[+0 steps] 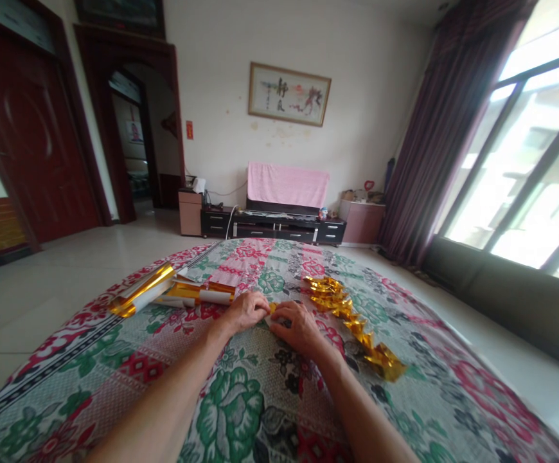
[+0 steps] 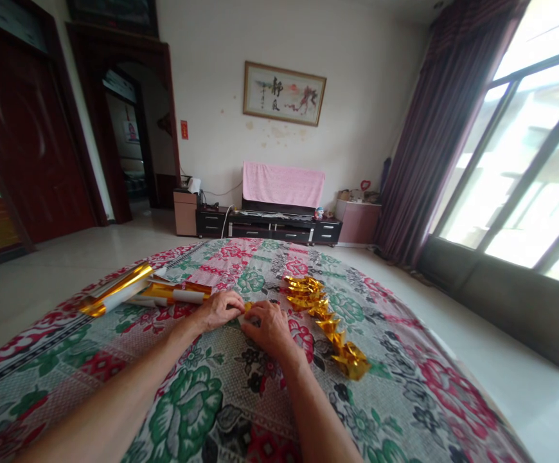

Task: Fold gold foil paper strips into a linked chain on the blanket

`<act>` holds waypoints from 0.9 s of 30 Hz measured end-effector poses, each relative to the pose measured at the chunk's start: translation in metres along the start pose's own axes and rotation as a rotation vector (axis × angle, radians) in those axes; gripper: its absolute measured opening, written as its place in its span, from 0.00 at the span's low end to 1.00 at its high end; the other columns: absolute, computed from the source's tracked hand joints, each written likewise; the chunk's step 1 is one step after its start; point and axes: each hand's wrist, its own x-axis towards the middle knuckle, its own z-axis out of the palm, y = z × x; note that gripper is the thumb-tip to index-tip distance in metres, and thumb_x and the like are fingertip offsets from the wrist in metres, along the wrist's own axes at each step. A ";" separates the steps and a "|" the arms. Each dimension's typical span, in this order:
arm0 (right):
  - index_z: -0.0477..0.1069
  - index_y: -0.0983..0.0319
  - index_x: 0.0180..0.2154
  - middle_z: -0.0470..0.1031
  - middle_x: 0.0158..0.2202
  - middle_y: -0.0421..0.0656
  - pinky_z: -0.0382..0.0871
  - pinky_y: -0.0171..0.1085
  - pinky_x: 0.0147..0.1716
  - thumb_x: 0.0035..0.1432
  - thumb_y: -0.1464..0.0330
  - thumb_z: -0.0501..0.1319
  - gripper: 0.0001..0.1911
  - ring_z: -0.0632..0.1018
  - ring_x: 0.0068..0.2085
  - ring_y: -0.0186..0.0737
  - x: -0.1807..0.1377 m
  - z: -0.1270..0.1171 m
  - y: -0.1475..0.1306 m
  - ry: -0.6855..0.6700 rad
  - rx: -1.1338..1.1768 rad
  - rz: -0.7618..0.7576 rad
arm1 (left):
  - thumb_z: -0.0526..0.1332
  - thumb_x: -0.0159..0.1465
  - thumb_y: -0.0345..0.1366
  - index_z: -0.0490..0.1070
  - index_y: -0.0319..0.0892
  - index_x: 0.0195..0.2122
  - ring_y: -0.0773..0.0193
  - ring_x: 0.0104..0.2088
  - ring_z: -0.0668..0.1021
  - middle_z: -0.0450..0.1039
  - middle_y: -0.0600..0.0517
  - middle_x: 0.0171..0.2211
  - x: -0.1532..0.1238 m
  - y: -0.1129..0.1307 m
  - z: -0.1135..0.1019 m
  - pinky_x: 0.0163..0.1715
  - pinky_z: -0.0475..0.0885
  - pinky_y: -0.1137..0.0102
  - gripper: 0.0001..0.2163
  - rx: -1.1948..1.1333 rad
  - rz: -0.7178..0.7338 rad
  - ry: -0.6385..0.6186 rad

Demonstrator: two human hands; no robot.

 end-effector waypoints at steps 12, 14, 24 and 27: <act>0.74 0.54 0.32 0.73 0.40 0.38 0.59 0.37 0.44 0.50 0.66 0.61 0.05 0.71 0.42 0.38 0.000 0.002 -0.004 0.027 0.000 0.037 | 0.57 0.51 0.27 0.75 0.40 0.24 0.66 0.33 0.75 0.75 0.51 0.31 0.003 0.007 -0.007 0.37 0.69 0.73 0.07 0.007 -0.037 -0.070; 0.74 0.55 0.31 0.73 0.39 0.39 0.59 0.37 0.44 0.52 0.66 0.60 0.04 0.71 0.42 0.38 -0.001 0.001 -0.005 0.039 -0.002 0.038 | 0.57 0.51 0.26 0.75 0.40 0.24 0.66 0.34 0.75 0.75 0.50 0.31 0.002 0.006 -0.007 0.38 0.68 0.73 0.07 -0.017 -0.009 -0.076; 0.73 0.55 0.32 0.73 0.37 0.40 0.59 0.36 0.43 0.56 0.64 0.56 0.08 0.71 0.41 0.37 0.000 0.002 -0.008 0.059 -0.036 0.044 | 0.60 0.48 0.24 0.73 0.39 0.23 0.66 0.36 0.75 0.74 0.50 0.34 -0.002 0.005 -0.013 0.41 0.68 0.71 0.05 -0.034 0.086 -0.096; 0.73 0.56 0.31 0.73 0.38 0.40 0.59 0.36 0.43 0.56 0.65 0.55 0.09 0.71 0.41 0.38 0.000 0.001 -0.008 0.057 -0.029 0.050 | 0.61 0.48 0.25 0.73 0.39 0.22 0.66 0.35 0.75 0.74 0.50 0.33 -0.002 0.008 -0.013 0.40 0.69 0.72 0.04 -0.021 0.068 -0.098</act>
